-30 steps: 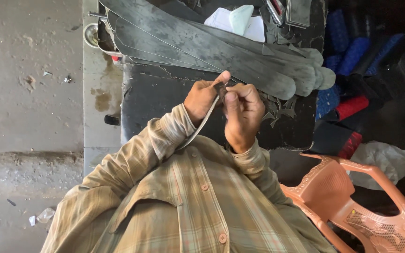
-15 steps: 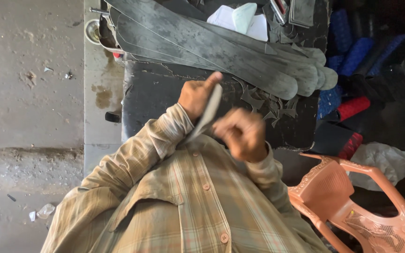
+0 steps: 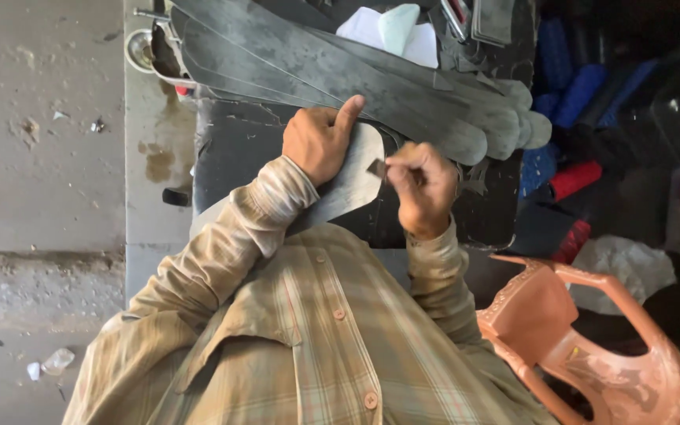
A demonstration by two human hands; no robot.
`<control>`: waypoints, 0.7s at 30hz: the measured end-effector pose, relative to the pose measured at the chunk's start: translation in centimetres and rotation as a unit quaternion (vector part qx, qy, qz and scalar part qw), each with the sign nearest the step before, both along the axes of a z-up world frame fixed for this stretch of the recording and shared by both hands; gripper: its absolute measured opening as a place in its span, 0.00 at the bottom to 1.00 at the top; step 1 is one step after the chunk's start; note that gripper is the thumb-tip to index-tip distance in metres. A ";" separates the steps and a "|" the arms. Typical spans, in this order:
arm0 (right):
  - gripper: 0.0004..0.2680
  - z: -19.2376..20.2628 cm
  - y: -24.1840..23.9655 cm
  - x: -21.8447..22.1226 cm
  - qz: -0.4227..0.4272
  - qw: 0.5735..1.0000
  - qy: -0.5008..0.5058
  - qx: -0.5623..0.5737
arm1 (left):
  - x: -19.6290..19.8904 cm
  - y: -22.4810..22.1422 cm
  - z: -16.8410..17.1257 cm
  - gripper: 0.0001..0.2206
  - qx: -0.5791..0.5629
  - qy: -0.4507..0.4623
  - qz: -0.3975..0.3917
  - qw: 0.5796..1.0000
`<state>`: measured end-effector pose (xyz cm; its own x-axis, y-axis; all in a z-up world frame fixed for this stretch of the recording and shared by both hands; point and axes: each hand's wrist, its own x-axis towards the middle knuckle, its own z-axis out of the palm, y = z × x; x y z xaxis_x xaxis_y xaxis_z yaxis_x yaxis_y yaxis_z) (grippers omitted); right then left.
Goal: Cutting and applying adhesive material to a grey synthetic sheet, possibly for motorcycle seat repair.
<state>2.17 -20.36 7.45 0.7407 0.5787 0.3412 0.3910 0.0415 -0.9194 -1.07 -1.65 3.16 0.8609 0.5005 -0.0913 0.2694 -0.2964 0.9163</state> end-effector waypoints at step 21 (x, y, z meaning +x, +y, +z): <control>0.01 -0.3 -0.5 0.6 -0.053 0.998 0.006 -0.020 | -2.2 -0.6 1.9 0.26 0.206 -0.064 -0.068 0.974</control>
<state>2.79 -20.85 7.19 0.8021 0.5106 0.3097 0.3802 -0.0368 -0.9242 -3.24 -2.21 5.08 0.9130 0.3526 0.2052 0.0938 -0.6710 0.7355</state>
